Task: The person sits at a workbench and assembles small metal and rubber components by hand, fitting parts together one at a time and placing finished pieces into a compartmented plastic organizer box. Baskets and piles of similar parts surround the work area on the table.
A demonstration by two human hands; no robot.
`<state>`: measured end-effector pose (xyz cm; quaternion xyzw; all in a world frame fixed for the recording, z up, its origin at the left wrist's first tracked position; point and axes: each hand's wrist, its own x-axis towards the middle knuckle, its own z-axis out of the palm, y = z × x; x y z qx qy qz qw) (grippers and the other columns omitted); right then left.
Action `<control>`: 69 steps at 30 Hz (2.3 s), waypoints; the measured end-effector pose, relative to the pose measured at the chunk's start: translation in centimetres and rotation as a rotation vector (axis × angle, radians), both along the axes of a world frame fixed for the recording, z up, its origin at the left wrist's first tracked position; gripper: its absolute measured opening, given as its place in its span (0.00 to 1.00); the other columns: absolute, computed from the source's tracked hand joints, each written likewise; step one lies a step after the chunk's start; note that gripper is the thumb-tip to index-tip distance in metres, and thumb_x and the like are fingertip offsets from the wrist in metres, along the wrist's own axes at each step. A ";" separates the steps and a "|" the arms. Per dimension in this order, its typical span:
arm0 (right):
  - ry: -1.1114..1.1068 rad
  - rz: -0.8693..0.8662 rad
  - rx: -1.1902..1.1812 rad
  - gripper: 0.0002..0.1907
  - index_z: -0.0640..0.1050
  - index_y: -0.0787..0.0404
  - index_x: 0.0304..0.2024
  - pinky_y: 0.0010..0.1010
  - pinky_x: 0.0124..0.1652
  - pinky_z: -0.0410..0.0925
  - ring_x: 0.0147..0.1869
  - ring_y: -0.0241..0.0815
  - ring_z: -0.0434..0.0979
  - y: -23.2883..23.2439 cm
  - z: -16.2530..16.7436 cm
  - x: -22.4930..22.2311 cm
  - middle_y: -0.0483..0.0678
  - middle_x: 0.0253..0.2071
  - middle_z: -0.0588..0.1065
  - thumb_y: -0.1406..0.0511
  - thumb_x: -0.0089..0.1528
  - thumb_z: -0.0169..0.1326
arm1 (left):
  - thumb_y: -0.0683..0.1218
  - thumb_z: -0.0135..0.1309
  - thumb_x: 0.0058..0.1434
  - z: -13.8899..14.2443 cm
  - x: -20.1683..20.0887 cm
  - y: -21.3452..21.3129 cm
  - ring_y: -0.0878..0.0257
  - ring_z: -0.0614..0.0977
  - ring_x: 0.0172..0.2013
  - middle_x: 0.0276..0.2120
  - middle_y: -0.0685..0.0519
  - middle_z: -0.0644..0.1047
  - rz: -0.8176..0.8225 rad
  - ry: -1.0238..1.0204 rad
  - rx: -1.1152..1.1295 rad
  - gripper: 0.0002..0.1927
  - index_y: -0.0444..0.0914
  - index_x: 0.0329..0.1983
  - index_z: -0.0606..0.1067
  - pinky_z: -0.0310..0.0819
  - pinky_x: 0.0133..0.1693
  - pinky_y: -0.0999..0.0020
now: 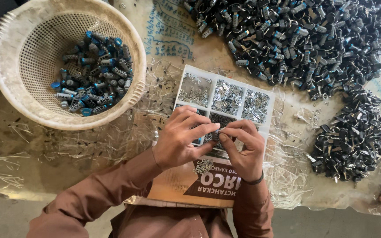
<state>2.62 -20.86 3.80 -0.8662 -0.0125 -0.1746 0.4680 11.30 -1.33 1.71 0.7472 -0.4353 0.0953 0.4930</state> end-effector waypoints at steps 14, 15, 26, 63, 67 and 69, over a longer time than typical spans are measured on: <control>0.050 -0.006 0.038 0.07 0.82 0.66 0.37 0.24 0.38 0.68 0.38 0.34 0.75 -0.1 0.2 0.0 0.47 0.38 0.78 0.75 0.56 0.65 | 0.44 0.67 0.56 -0.4 -0.2 -0.2 0.57 0.77 0.50 0.47 0.55 0.77 0.001 -0.134 0.049 0.23 0.42 0.56 0.79 0.66 0.63 0.52; 0.054 -0.015 0.040 0.07 0.82 0.66 0.37 0.24 0.38 0.68 0.37 0.34 0.75 0.0 0.2 0.0 0.47 0.38 0.78 0.75 0.56 0.65 | 0.43 0.67 0.55 -0.4 -0.2 -0.1 0.58 0.77 0.49 0.47 0.55 0.77 -0.004 -0.167 0.064 0.24 0.41 0.56 0.79 0.66 0.63 0.51; 0.091 -0.030 0.181 0.05 0.83 0.66 0.40 0.23 0.38 0.66 0.40 0.34 0.74 0.4 0.2 -0.3 0.47 0.39 0.77 0.75 0.61 0.62 | 0.47 0.68 0.56 -0.3 -0.1 0.1 0.53 0.76 0.52 0.47 0.54 0.78 0.028 -0.048 -0.005 0.22 0.42 0.54 0.80 0.67 0.62 0.54; 0.171 -0.026 0.334 0.02 0.79 0.68 0.40 0.18 0.34 0.64 0.34 0.27 0.71 0.4 -0.6 -1.0 0.44 0.37 0.74 0.73 0.66 0.57 | 0.50 0.68 0.57 -0.3 0.1 0.2 0.53 0.77 0.51 0.46 0.54 0.79 0.034 -0.006 -0.067 0.20 0.43 0.53 0.80 0.69 0.61 0.54; 0.165 -0.046 0.301 0.02 0.78 0.68 0.39 0.18 0.33 0.65 0.34 0.27 0.72 0.6 -0.8 -0.9 0.44 0.38 0.74 0.73 0.68 0.57 | 0.50 0.68 0.58 -0.4 0.1 0.2 0.53 0.77 0.51 0.46 0.54 0.79 0.041 -0.023 -0.065 0.20 0.43 0.52 0.80 0.69 0.60 0.54; 0.158 -0.049 0.302 0.00 0.79 0.68 0.40 0.18 0.34 0.66 0.34 0.28 0.73 0.6 -0.8 -0.8 0.45 0.39 0.75 0.74 0.67 0.57 | 0.51 0.68 0.58 -0.4 0.1 0.2 0.53 0.77 0.51 0.46 0.54 0.79 0.041 -0.025 -0.061 0.20 0.43 0.53 0.80 0.68 0.61 0.54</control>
